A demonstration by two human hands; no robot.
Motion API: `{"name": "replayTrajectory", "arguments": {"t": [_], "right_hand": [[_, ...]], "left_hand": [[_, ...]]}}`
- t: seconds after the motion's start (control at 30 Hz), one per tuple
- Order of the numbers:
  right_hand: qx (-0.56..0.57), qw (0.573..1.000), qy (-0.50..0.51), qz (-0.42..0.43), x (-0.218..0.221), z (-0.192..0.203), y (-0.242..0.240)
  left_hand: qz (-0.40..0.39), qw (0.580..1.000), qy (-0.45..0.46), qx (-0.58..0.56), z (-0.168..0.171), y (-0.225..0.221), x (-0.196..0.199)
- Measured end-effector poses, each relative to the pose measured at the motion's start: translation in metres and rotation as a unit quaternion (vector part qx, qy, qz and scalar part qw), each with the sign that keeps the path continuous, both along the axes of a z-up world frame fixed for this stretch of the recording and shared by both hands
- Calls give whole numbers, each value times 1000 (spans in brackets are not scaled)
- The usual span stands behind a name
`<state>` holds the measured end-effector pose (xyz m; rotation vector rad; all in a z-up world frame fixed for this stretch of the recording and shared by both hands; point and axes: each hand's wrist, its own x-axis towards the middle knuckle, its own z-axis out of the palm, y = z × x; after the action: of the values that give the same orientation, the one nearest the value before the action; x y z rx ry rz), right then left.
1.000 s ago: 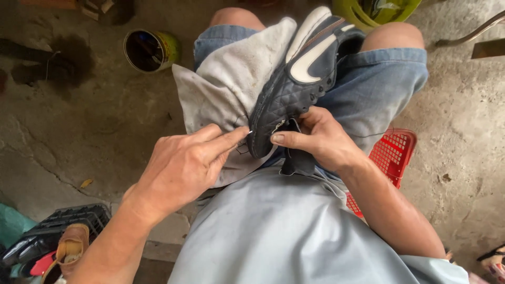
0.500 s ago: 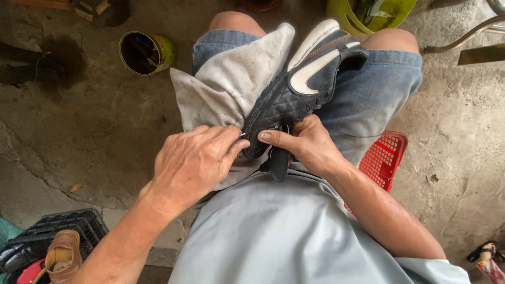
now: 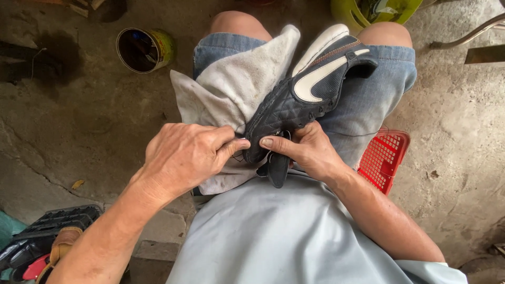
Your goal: Hand-sewing a shoe upper to the sole and applying adhesive for repair.
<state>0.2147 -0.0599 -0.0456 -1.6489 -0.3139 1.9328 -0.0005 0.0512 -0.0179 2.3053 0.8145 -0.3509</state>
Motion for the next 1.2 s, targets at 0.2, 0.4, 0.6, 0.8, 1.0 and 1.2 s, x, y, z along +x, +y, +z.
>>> {"name": "replayTrajectory", "arguments": {"t": [0.2,0.4,0.6,0.8,1.0,1.2], "right_hand": [[78,997,13,-22,-1,-6,-5],[67,997,27,-9,-3,-11,-9],[32,999,-11,21,-3,-7,-5],[45,999,-19,17,-2,-10,-6],[54,999,-5,0,-1,-9,-1],[67,997,30,17,12,6,3]], "left_hand": [[8,985,-19,-173,10,11,-13],[46,971,-124,-199,-2,15,-23],[76,962,-174,-198,-4,12,-17],[-28,989,-135,-46,8,5,-10],[-44,996,-75,29,11,-3,0],[-8,997,-77,19,10,2,1]]}}
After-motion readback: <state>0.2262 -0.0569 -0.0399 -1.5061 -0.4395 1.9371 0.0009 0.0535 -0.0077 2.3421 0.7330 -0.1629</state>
